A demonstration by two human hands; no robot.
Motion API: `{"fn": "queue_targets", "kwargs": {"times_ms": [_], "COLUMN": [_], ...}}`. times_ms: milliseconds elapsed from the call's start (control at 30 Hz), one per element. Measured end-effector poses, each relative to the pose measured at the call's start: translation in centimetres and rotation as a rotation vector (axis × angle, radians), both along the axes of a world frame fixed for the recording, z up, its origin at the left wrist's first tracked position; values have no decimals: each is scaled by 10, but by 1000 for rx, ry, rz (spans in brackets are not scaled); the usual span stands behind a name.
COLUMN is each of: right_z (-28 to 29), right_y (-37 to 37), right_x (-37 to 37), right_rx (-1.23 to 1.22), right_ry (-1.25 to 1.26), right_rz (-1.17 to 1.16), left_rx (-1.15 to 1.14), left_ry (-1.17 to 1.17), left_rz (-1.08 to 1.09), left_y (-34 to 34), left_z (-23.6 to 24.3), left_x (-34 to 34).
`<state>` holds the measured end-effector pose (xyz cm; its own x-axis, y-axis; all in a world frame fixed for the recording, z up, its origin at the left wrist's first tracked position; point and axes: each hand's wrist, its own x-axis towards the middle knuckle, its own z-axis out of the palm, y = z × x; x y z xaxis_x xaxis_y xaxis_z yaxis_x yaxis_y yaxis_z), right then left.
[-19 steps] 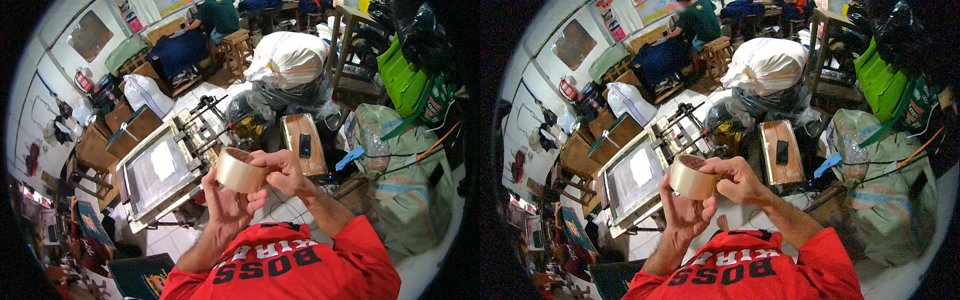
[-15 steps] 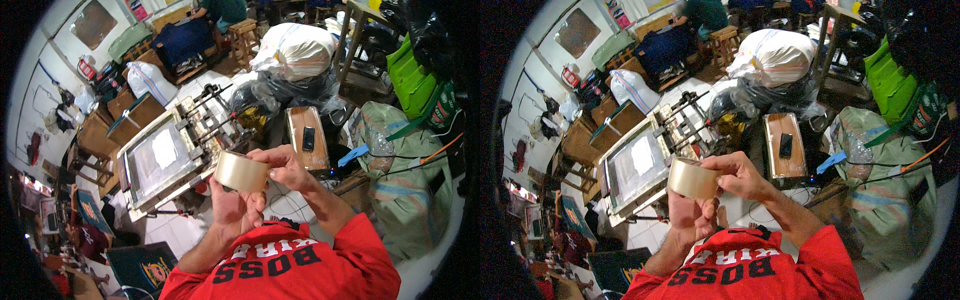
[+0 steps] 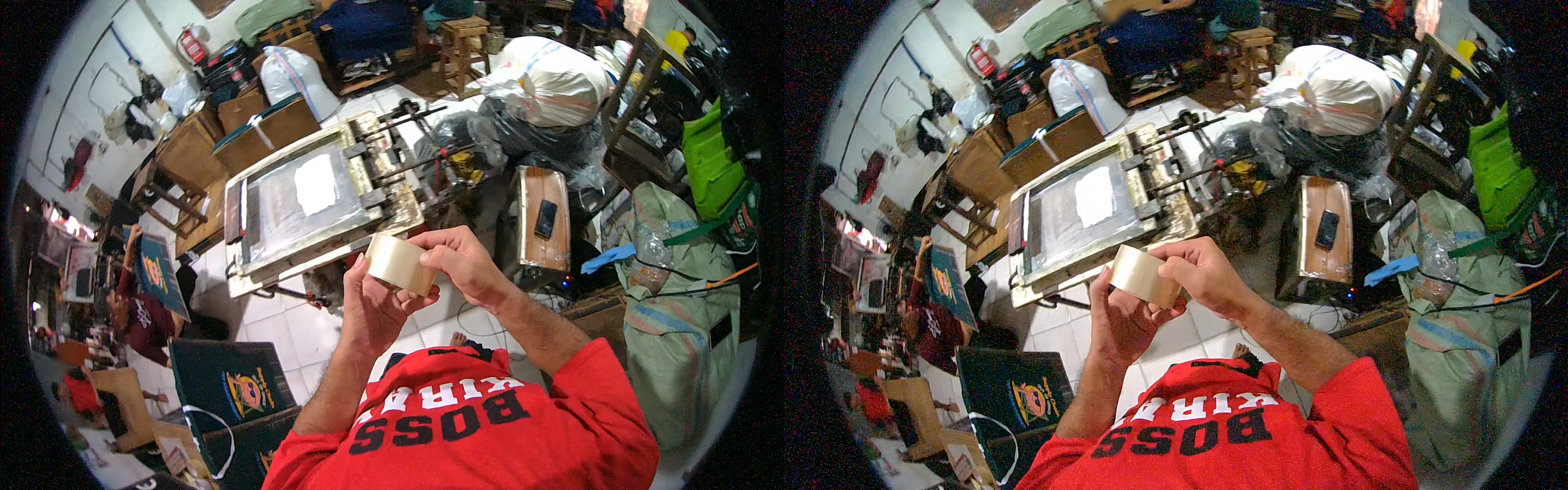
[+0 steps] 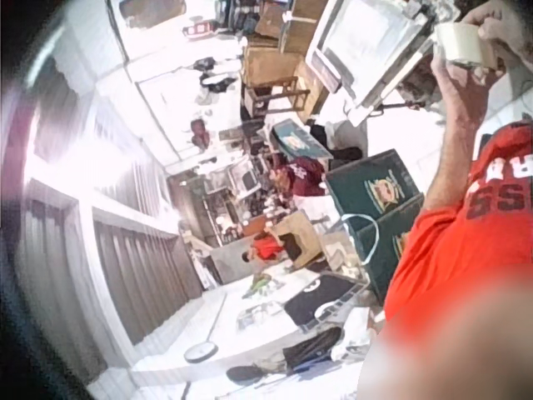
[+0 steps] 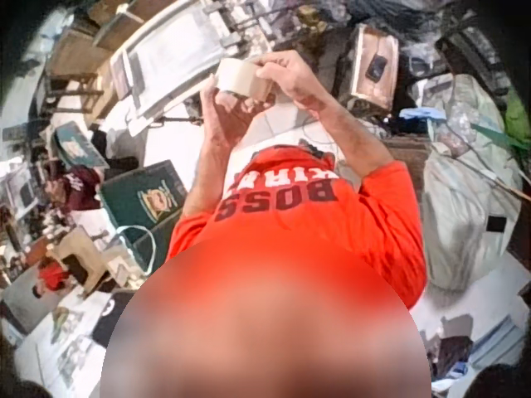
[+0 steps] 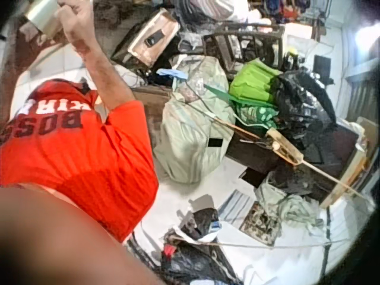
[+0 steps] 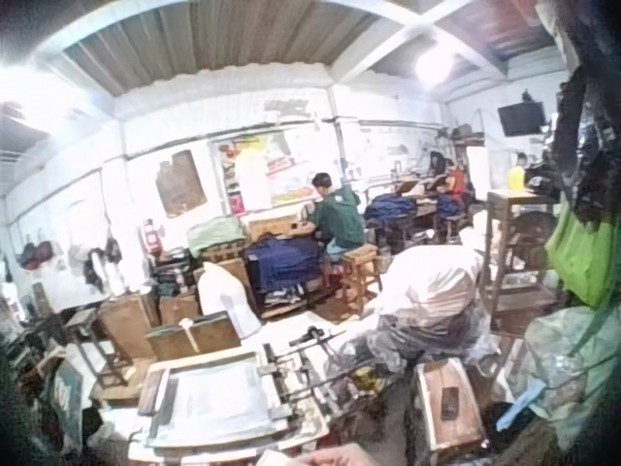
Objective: The person applies white ink to a screen printing frame using a brush, then uses a squeegee to press the ink through the mesh onto a dark green board. They repeat this process for multiple boards, stacking the finished printed boards to the side.
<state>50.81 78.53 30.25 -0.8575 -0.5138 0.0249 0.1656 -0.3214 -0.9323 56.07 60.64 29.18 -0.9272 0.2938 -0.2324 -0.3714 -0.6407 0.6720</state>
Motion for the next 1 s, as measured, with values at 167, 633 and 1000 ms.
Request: {"fn": "queue_targets", "kwargs": {"times_ms": [167, 633, 1000], "right_z": [1, -17, -66], "right_y": [-88, -316, -465], "right_x": [16, 73, 38], "right_rx": [29, 11, 54], "right_ry": [26, -155, -229], "right_rz": [30, 380, 613], "left_rx": [-225, -273, -240], "left_ry": [75, 11, -134], "left_rz": [263, 641, 880], "left_y": [-81, -270, -388], "left_z": [-2, -12, -66], "left_x": [40, 150, 141]}}
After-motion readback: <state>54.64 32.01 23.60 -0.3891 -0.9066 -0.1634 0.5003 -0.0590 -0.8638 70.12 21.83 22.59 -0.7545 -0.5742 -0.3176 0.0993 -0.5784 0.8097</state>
